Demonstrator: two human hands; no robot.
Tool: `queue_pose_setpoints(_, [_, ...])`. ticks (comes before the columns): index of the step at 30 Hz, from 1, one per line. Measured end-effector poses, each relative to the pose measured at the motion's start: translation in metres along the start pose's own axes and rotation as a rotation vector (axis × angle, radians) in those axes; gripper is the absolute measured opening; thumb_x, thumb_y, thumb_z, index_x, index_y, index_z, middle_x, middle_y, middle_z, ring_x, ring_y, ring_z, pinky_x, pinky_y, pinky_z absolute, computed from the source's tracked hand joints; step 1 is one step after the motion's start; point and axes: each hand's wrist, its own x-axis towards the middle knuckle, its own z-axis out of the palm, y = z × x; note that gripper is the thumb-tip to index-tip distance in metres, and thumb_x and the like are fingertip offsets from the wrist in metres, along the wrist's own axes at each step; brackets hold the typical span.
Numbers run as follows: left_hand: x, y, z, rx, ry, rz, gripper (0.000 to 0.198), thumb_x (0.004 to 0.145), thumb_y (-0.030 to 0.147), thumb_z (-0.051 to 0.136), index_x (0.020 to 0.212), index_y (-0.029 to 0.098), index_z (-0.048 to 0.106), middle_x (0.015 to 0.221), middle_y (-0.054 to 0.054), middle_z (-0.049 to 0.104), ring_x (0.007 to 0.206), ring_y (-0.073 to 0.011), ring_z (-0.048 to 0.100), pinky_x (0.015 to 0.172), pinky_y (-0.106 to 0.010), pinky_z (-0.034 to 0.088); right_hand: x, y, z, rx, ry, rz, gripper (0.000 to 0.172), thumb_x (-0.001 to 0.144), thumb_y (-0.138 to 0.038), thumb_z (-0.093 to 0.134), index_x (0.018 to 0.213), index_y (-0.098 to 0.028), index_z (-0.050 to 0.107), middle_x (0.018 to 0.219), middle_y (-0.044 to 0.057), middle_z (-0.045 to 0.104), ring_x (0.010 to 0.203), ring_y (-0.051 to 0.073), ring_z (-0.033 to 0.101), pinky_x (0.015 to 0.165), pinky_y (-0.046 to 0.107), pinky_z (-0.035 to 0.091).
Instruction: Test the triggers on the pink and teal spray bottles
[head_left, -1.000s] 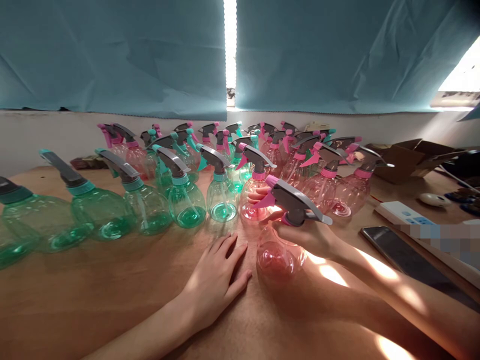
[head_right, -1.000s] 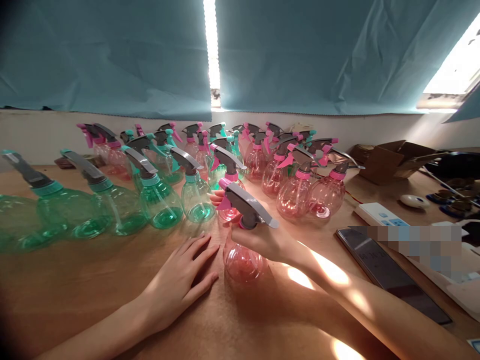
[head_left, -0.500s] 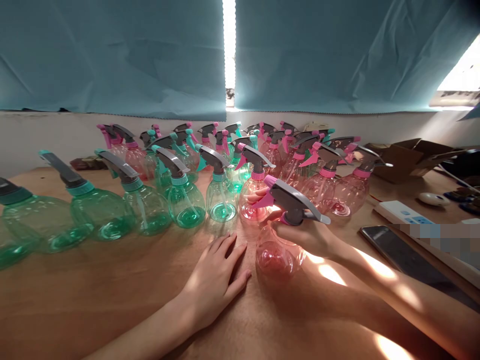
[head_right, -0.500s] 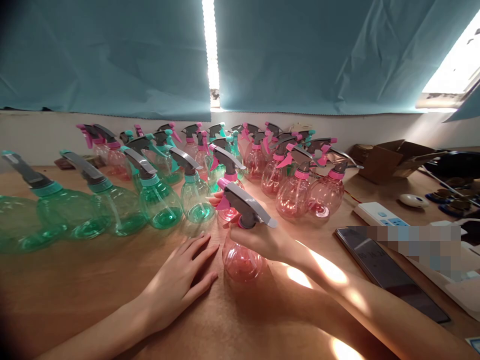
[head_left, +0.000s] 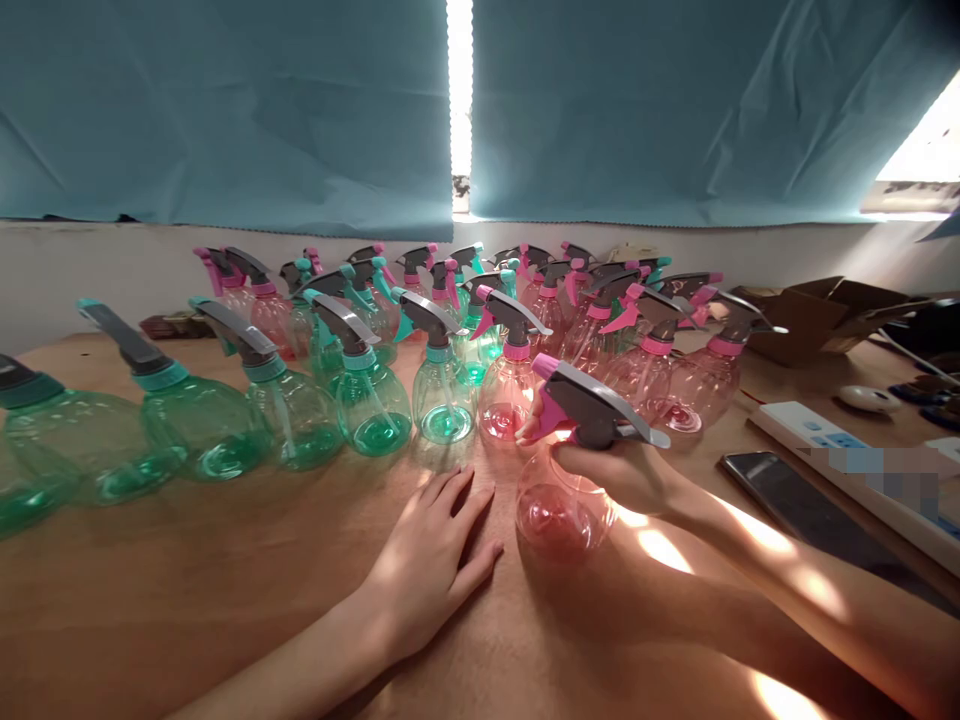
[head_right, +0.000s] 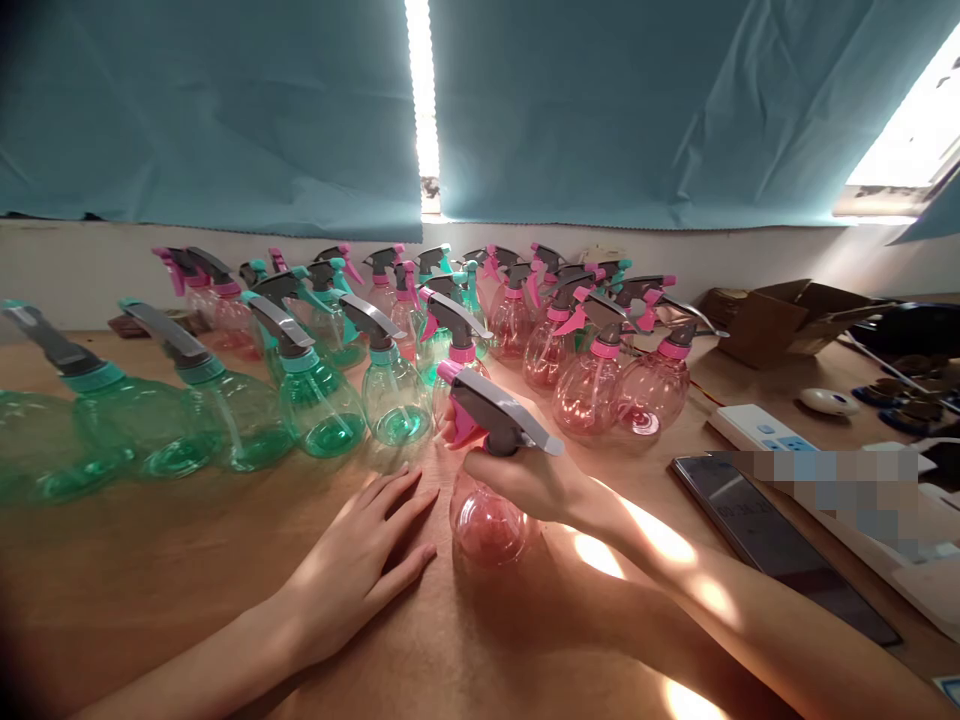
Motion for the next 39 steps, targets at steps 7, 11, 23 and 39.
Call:
queue_pose_setpoints(7, [0.0, 0.001, -0.001, -0.002, 0.002, -0.005, 0.045, 0.096, 0.043, 0.044, 0.133, 0.019, 0.051, 0.138, -0.014, 0.05, 0.128, -0.0323, 0.043, 0.108, -0.054, 0.032, -0.001, 0.011, -0.001, 0.06, -0.126, -0.052, 0.055, 0.066, -0.008, 0.047, 0.117, -0.024, 0.062, 0.103, 0.003, 0.071, 0.089, 0.021, 0.069, 0.082, 0.036, 0.053])
queue_pose_setpoints(11, [0.001, 0.001, -0.001, -0.006, -0.004, -0.007, 0.044, 0.096, 0.042, 0.044, 0.133, 0.019, 0.051, 0.138, -0.014, 0.05, 0.128, -0.0321, 0.042, 0.108, -0.054, 0.031, -0.001, 0.016, -0.001, 0.035, -0.123, -0.089, 0.064, 0.068, -0.006, 0.048, 0.128, -0.025, 0.055, 0.112, 0.004, 0.07, 0.087, 0.021, 0.07, 0.085, 0.037, 0.052])
queue_pose_setpoints(23, [0.001, 0.001, -0.003, -0.021, 0.015, -0.005, 0.043, 0.096, 0.042, 0.044, 0.133, 0.02, 0.05, 0.138, -0.014, 0.05, 0.128, -0.033, 0.044, 0.107, -0.056, 0.032, -0.001, 0.014, -0.001, 0.042, -0.14, -0.099, 0.062, 0.07, -0.005, 0.048, 0.129, -0.025, 0.055, 0.114, 0.005, 0.069, 0.1, 0.022, 0.067, 0.091, 0.042, 0.051])
queue_pose_setpoints(39, [0.001, 0.002, -0.004, -0.027, -0.002, -0.016, 0.045, 0.096, 0.042, 0.045, 0.134, 0.019, 0.05, 0.139, -0.014, 0.049, 0.129, -0.0332, 0.042, 0.108, -0.056, 0.031, -0.002, 0.014, -0.002, -0.034, -0.115, -0.077, 0.057, 0.072, -0.008, 0.049, 0.126, -0.025, 0.058, 0.101, 0.004, 0.073, 0.082, 0.021, 0.069, 0.081, 0.039, 0.053])
